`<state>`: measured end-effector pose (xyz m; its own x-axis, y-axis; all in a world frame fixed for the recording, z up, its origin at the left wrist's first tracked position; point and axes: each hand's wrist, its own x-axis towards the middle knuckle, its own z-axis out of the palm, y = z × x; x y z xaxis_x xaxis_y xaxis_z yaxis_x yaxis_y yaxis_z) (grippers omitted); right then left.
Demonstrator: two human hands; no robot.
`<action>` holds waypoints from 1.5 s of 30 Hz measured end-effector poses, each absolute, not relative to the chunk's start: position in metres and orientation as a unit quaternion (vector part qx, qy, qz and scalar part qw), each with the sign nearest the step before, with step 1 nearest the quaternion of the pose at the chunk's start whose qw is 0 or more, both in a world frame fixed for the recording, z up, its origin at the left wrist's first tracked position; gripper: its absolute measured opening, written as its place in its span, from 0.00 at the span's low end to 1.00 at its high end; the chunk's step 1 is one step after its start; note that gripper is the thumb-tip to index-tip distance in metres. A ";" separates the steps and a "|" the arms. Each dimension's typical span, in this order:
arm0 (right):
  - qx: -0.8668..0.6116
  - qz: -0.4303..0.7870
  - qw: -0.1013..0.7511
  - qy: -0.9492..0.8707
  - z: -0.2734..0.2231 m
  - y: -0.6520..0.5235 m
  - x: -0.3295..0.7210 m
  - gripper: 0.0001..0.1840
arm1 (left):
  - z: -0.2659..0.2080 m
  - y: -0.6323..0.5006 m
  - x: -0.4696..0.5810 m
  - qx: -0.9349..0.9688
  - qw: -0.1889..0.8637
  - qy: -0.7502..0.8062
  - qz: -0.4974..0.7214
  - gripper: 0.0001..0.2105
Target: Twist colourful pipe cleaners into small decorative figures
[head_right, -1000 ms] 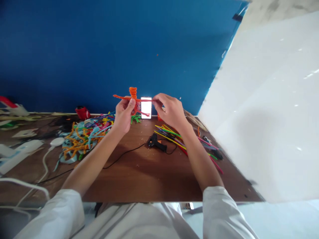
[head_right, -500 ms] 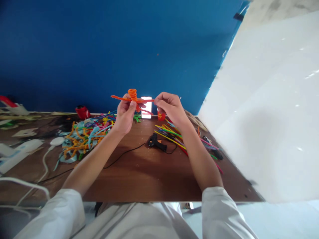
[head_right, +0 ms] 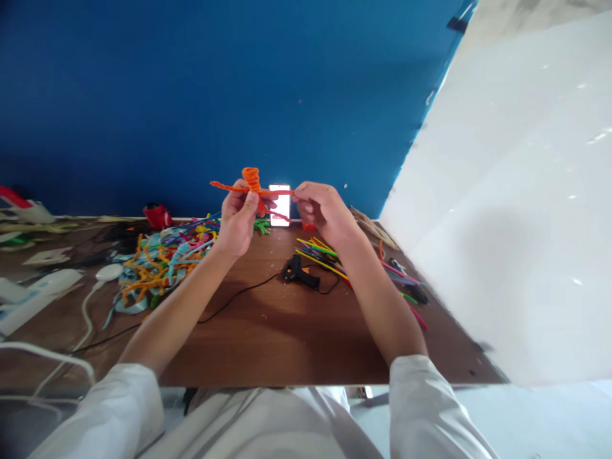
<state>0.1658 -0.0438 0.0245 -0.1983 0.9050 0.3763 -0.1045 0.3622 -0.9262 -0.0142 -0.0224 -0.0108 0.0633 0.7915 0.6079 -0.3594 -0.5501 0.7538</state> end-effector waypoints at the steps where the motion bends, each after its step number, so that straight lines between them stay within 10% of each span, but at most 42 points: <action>1: -0.327 0.392 0.575 -0.640 0.024 -0.045 0.166 0.11 | -0.010 -0.023 -0.015 0.583 0.451 0.184 0.650 0.18; 9: -0.332 -0.141 0.504 -0.785 0.019 -0.053 0.176 0.09 | -0.005 -0.023 -0.017 0.533 0.555 0.177 0.614 0.12; 21: -0.348 -0.297 0.446 -0.769 0.010 -0.041 0.182 0.12 | -0.002 -0.027 -0.014 0.509 0.619 0.204 0.563 0.13; 26: -0.369 -0.119 0.533 -0.752 0.012 -0.045 0.166 0.10 | -0.007 -0.025 -0.012 0.549 0.540 0.206 0.603 0.17; 35: -0.334 0.575 0.490 -0.564 0.021 -0.045 0.156 0.12 | -0.014 -0.018 -0.020 0.663 0.273 0.195 0.669 0.11; 41: -0.329 0.671 0.449 -0.490 0.020 -0.043 0.156 0.11 | -0.019 -0.014 -0.026 0.714 0.134 0.169 0.666 0.10; 45: -0.315 0.574 0.513 -0.555 0.020 -0.045 0.158 0.11 | -0.016 -0.012 -0.023 0.688 0.229 0.175 0.666 0.14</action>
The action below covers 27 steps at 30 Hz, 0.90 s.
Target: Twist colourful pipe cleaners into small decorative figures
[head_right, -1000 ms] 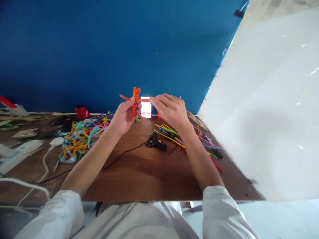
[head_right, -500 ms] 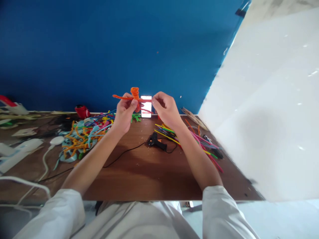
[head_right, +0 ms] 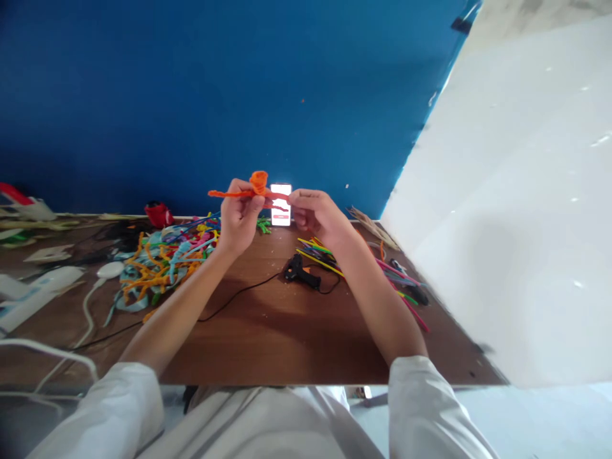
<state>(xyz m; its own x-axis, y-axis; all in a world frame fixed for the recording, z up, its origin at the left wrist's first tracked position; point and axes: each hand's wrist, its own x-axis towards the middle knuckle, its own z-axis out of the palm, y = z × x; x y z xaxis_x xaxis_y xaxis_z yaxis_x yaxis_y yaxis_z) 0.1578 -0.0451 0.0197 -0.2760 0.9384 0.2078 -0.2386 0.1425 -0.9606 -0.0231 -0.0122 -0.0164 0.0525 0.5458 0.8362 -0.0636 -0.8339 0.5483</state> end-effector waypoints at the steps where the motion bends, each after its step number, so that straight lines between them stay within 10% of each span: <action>1: -0.323 0.529 0.530 -0.578 0.020 -0.045 0.159 0.11 | -0.014 -0.014 -0.021 0.682 0.279 0.180 0.652 0.14; 20: -0.297 -0.279 0.408 -0.817 0.011 -0.045 0.173 0.10 | 0.005 -0.028 -0.020 0.457 0.678 0.217 0.534 0.10; 27: -0.287 -0.374 0.349 -0.810 0.008 -0.042 0.176 0.11 | 0.009 -0.028 -0.023 0.369 0.775 0.230 0.458 0.10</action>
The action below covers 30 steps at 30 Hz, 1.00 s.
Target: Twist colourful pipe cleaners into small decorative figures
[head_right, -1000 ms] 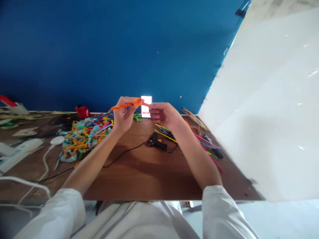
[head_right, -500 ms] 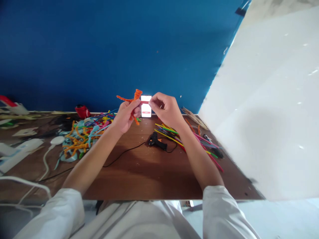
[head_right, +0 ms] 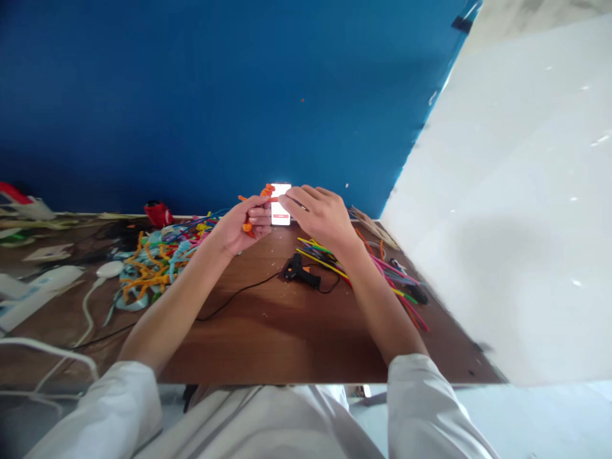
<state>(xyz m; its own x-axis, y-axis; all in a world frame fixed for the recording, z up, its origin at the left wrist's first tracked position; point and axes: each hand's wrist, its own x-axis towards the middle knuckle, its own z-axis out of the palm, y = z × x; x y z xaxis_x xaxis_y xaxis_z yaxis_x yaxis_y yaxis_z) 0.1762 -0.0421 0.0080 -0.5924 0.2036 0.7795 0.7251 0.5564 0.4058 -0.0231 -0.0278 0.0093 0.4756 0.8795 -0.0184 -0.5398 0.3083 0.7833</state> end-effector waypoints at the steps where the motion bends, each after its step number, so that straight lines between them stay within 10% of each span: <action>1: -0.289 -0.379 0.345 -0.809 0.008 -0.042 0.176 0.11 | 0.010 -0.028 -0.023 0.366 0.780 0.229 0.452 0.10; 11: -0.378 -0.267 0.443 -0.768 0.000 -0.032 0.165 0.13 | -0.006 -0.019 -0.017 0.557 0.547 0.273 0.562 0.16; 18: -0.385 0.210 0.545 -0.715 0.002 -0.027 0.156 0.09 | -0.008 -0.018 -0.020 0.650 0.374 0.258 0.608 0.09; 24: -0.343 0.586 0.461 -0.571 0.008 -0.029 0.155 0.14 | -0.004 -0.021 -0.027 0.669 0.356 0.267 0.595 0.05; 30: -0.345 0.409 0.502 -0.680 0.003 -0.028 0.154 0.14 | -0.006 -0.020 -0.023 0.628 0.390 0.273 0.616 0.11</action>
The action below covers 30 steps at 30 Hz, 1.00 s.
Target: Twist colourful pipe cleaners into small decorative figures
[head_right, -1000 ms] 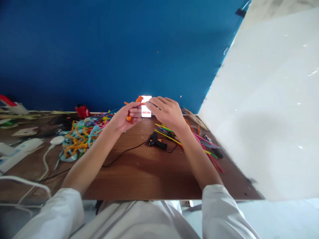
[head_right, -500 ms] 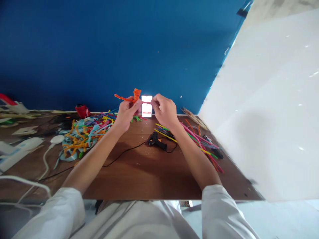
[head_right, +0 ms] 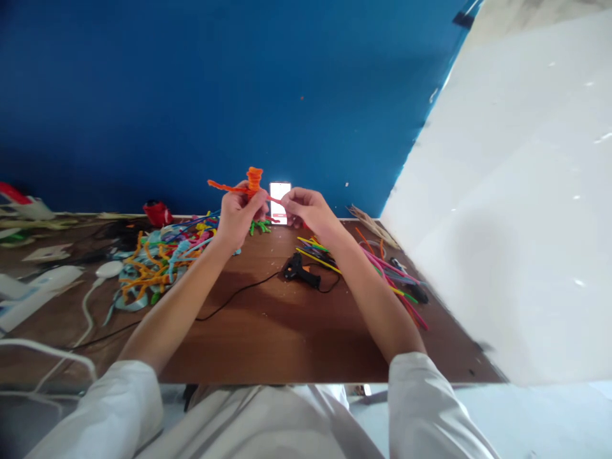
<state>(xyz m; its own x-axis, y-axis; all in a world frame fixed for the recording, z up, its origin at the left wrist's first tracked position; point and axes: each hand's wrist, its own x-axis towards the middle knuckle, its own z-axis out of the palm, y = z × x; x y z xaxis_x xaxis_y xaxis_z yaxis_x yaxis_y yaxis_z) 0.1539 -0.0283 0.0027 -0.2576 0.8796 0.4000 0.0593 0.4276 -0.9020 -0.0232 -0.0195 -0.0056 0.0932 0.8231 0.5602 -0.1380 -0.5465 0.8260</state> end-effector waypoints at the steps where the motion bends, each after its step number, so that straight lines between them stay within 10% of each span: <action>1: -0.351 0.314 0.518 -0.714 0.002 -0.029 0.154 0.13 | -0.006 -0.019 -0.022 0.613 0.402 0.278 0.620 0.14; 10: -0.314 -0.310 0.355 -0.824 -0.004 -0.032 0.165 0.16 | -0.007 -0.018 -0.017 0.519 0.604 0.301 0.525 0.18; 22: -0.349 -0.416 0.304 -0.782 -0.002 -0.032 0.163 0.15 | -0.008 -0.014 -0.023 0.545 0.646 0.272 0.461 0.17; 30: -0.423 -0.146 0.401 -0.799 -0.012 -0.017 0.155 0.10 | -0.023 -0.001 -0.019 0.632 0.494 0.272 0.531 0.14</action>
